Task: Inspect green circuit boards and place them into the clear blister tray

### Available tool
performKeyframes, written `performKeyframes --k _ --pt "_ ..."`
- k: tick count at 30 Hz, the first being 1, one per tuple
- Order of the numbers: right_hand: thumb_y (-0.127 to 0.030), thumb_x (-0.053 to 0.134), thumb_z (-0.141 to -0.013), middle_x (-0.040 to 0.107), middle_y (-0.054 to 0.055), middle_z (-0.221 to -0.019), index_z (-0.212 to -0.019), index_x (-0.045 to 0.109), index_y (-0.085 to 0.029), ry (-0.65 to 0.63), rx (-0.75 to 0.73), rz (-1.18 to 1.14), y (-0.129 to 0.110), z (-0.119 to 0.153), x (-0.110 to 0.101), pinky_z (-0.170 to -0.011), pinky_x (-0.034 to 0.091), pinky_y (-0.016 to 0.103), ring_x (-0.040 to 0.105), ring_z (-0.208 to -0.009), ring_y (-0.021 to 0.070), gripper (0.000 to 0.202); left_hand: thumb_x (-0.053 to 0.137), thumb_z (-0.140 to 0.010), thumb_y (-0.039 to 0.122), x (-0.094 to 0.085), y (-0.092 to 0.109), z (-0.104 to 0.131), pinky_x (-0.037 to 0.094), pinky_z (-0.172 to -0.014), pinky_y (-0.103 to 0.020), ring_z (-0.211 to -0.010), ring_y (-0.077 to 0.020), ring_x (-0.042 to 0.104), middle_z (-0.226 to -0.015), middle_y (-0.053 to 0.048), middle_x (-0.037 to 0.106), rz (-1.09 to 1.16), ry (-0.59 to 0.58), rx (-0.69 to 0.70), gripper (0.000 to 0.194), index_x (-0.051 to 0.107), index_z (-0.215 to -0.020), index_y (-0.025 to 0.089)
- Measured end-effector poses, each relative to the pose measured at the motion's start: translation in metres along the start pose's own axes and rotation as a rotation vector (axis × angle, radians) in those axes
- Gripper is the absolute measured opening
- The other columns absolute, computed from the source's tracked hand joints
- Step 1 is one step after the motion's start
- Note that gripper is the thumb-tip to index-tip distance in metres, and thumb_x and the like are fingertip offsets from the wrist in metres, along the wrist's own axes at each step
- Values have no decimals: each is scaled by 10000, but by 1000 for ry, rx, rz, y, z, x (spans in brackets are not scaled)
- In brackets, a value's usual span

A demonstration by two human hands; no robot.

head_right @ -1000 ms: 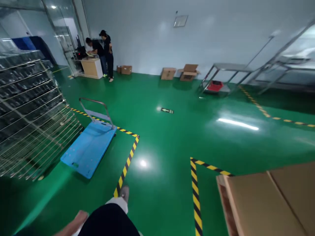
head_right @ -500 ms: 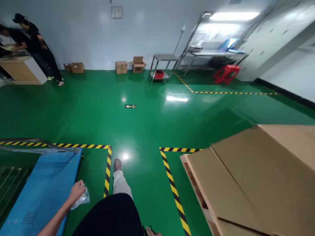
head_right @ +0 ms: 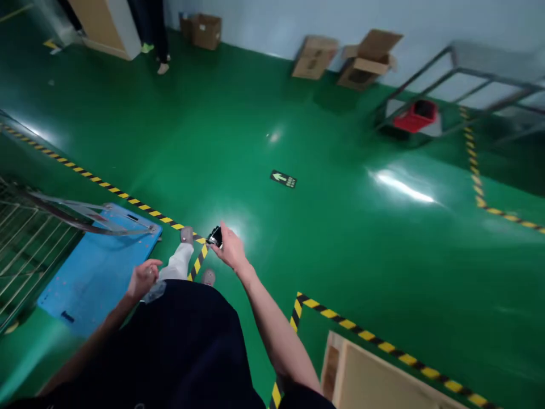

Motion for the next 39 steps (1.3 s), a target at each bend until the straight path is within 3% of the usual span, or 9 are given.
performKeyframes --k 5,8,12,15,21,25,29,34,39 --pt "-352 648 -857 561 220 -1363 -1545 286 -58 -161 -277 -13 -75 -68 -12 -1060 487 452 566 -1242 328 831 694 -703 233 13 88 -81 482 -909 -376 -902 -257 661 -966 -136 715 28 -107 222 410 716 -1101 137" --pt "-323 604 -876 576 227 -1338 -1552 267 -65 -226 -428 -6 -106 -106 -18 -1021 512 475 587 -1207 343 798 785 -690 258 16 131 -132 408 -1088 -421 -1227 -321 583 -1283 -172 648 14 -210 327 605 650 -1270 153" --pt "-344 546 -921 606 215 -1299 -1584 169 -133 -254 -636 -62 -129 -171 -22 -892 585 467 649 -1121 327 791 861 -643 333 13 177 -195 469 -1046 -374 -1173 -290 633 -1265 -142 673 -94 -373 442 745 612 -1319 143" --pt "-377 527 -944 619 171 -1305 -1598 138 -209 -286 -717 -134 -135 -233 -11 -874 602 413 667 -1108 299 779 854 -661 406 -9 191 -245 496 -987 -331 -1116 -269 659 -1195 -119 702 -197 -380 435 725 615 -1301 162" --pt "-409 566 -899 593 160 -1353 -1552 302 -203 -485 -761 -208 -163 -340 38 -929 591 452 622 -1187 327 734 796 -696 537 -64 180 -321 511 -912 -320 -1083 -307 679 -1188 -136 707 -370 -303 264 718 597 -1285 177" --pt "-439 554 -893 560 153 -1396 -1495 396 -189 -693 -792 -193 -196 -416 62 -1027 537 479 577 -1253 324 670 813 -662 527 -115 172 -367 517 -784 -295 -928 -279 712 -994 -88 750 -190 -41 191 606 689 -1135 168" --pt "-485 518 -892 619 143 -1322 -1412 494 -200 -850 -790 -198 -237 -521 86 -1036 527 487 609 -1213 318 594 844 -601 496 -185 146 -403 538 -884 -367 -994 -308 695 -1082 -130 743 -56 298 -5 711 686 -1190 133" --pt "-470 543 -814 562 178 -1384 -1372 549 -156 -1082 -761 73 -312 -632 152 -1062 452 595 525 -1294 392 640 790 -662 452 -258 110 -398 553 -914 -381 -1038 -286 673 -1152 -150 722 142 749 -277 677 659 -1236 119" --pt "-343 630 -802 634 183 -1279 -1328 595 -138 -1342 -821 115 -414 -656 252 -1060 468 495 589 -1217 347 565 751 -645 492 -277 84 -376 545 -937 -370 -1047 -273 678 -1115 -121 739 355 1104 -439 583 703 -1104 137"
Point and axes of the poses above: each hand's wrist, its own z-axis away from the middle knuckle, its own x-axis out of the palm, y = z × x, the point moved 8 cm from there along -z, towards the middle knuckle
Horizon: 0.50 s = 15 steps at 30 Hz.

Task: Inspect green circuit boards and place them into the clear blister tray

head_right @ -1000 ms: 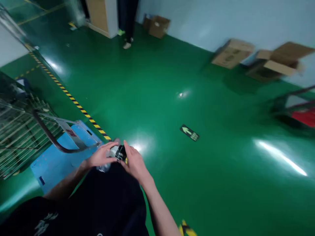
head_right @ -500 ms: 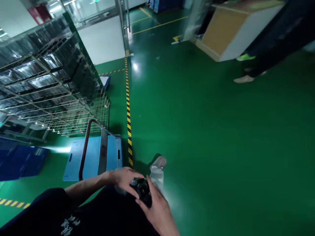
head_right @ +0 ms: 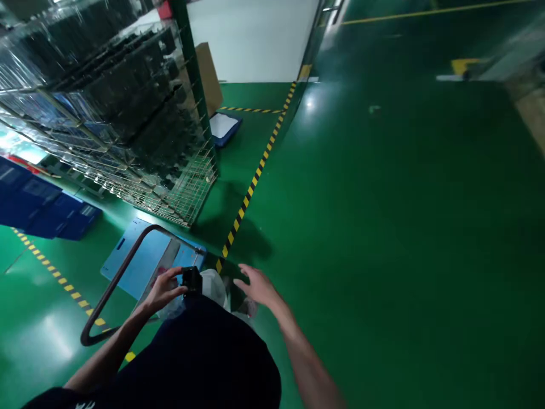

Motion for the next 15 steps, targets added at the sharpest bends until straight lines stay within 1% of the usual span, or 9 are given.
performKeyframes --k 2,4,6,8,10,12,14,15 --pt "-277 650 -817 682 148 -1176 -1260 630 -159 -82 -13 -37 -13 -62 0 -1023 496 461 641 -1128 301 459 718 -653 542 -2 -8 -10 544 -949 -377 -1094 -282 672 -1136 -137 734 72 100 -67 621 694 -1113 126" --pt "-230 651 -852 699 122 -1103 -1204 640 -140 -151 -29 -88 -28 -124 4 -1016 501 456 661 -1066 251 363 706 -657 577 0 -12 -29 545 -948 -391 -1097 -291 675 -1132 -154 734 127 171 -116 653 693 -1121 117" --pt "-217 645 -887 696 102 -1088 -1174 639 -116 -196 -47 -153 -48 -183 6 -1017 501 451 658 -1050 220 304 716 -648 600 1 -11 -56 543 -948 -400 -1095 -299 677 -1134 -157 733 169 213 -139 662 704 -1111 126" --pt "-236 640 -912 687 91 -1099 -1153 644 -116 -211 -48 -224 -68 -237 5 -996 516 434 653 -1043 206 269 728 -643 606 -2 -6 -87 542 -945 -407 -1113 -309 669 -1150 -156 729 199 231 -150 656 713 -1104 140" --pt "-260 634 -930 681 85 -1089 -1141 646 -129 -212 -25 -298 -88 -288 2 -948 541 411 654 -1005 187 249 733 -655 600 -11 -1 -114 542 -947 -419 -1143 -320 654 -1177 -162 717 217 251 -153 648 711 -1120 150" --pt "-280 620 -946 673 69 -1048 -1144 636 -128 -201 16 -381 -107 -335 -1 -878 562 378 653 -936 171 250 728 -673 602 -25 -1 -131 540 -961 -437 -1175 -330 637 -1212 -170 700 220 298 -160 652 697 -1152 160" --pt "-292 606 -957 656 54 -1003 -1162 615 -120 -169 61 -474 -125 -382 -5 -809 569 342 642 -872 158 268 720 -678 619 -41 -8 -135 536 -974 -456 -1181 -337 632 -1235 -174 686 199 367 -209 678 679 -1183 168" --pt "-299 598 -963 646 50 -992 -1177 602 -118 -146 80 -525 -133 -405 -6 -778 568 327 634 -847 151 280 714 -680 626 -48 -15 -132 533 -982 -462 -1179 -340 633 -1245 -175 681 186 407 -253 694 666 -1200 169"
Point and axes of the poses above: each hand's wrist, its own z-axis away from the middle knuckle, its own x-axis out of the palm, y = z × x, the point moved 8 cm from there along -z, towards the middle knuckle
